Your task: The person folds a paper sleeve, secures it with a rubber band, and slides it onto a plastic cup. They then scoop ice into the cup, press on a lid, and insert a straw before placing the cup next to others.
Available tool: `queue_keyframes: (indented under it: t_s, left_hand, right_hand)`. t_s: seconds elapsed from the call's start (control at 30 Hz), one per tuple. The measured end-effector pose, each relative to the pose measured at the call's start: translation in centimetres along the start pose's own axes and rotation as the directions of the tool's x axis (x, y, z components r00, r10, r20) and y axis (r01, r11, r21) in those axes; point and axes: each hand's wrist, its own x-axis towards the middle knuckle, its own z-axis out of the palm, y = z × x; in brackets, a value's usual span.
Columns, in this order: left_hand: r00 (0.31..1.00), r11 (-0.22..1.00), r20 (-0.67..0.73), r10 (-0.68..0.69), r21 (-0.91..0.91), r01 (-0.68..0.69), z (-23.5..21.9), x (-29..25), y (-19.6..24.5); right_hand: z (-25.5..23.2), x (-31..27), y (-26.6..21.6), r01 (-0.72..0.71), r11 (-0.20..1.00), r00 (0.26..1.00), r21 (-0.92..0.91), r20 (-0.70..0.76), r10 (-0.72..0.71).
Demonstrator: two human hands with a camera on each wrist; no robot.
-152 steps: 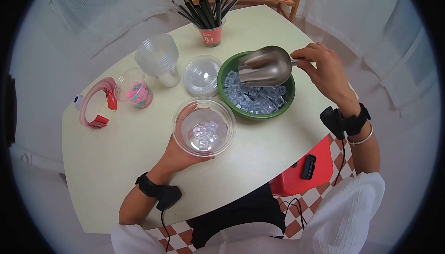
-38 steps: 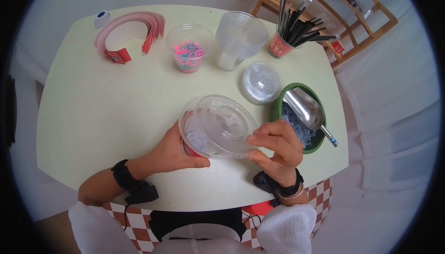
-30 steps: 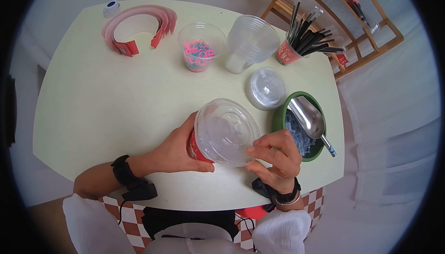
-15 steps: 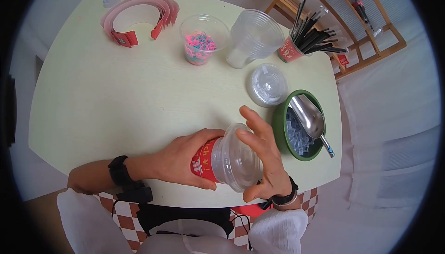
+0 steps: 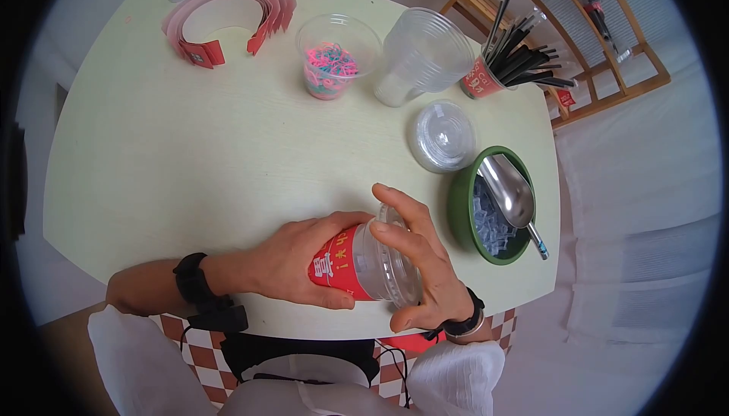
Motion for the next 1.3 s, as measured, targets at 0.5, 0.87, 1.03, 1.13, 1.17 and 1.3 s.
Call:
queue_keyframes:
  t_s: [0.5, 0.87, 1.03, 1.13, 1.17, 1.3]
  left_hand:
    - [0.994, 0.978, -0.061, 0.095, 0.193, -0.082, 0.7, -0.1, 0.1]
    - [0.991, 0.979, -0.109, 0.083, 0.195, -0.06, 1.1, 0.0, 0.2]
    - [0.992, 0.981, -0.102, 0.076, 0.187, -0.056, 1.1, 0.0, 0.0]
    - [0.99, 0.979, -0.109, 0.085, 0.192, -0.063, 1.1, -0.1, 0.1]
    - [0.99, 0.977, -0.11, 0.088, 0.202, -0.065, 1.1, -0.1, 0.1]
    - [0.989, 0.971, -0.118, 0.087, 0.234, -0.058, 1.3, -0.1, 0.1]
  right_hand:
    - [0.8, 0.5, -0.7, -0.059, 0.991, 0.995, -0.117, 0.077, 0.069]
    - [1.0, 1.0, -0.4, -0.079, 0.996, 0.99, -0.049, 0.113, 0.084]
    - [1.0, 1.3, -0.7, -0.097, 0.994, 0.987, -0.052, 0.123, 0.103]
    - [1.1, 1.4, -1.0, -0.123, 0.99, 0.984, -0.064, 0.119, 0.13]
    - [1.2, 1.3, -1.0, -0.125, 0.99, 0.985, -0.064, 0.113, 0.132]
    - [1.2, 1.4, -1.1, -0.112, 0.99, 0.987, -0.082, 0.103, 0.12]
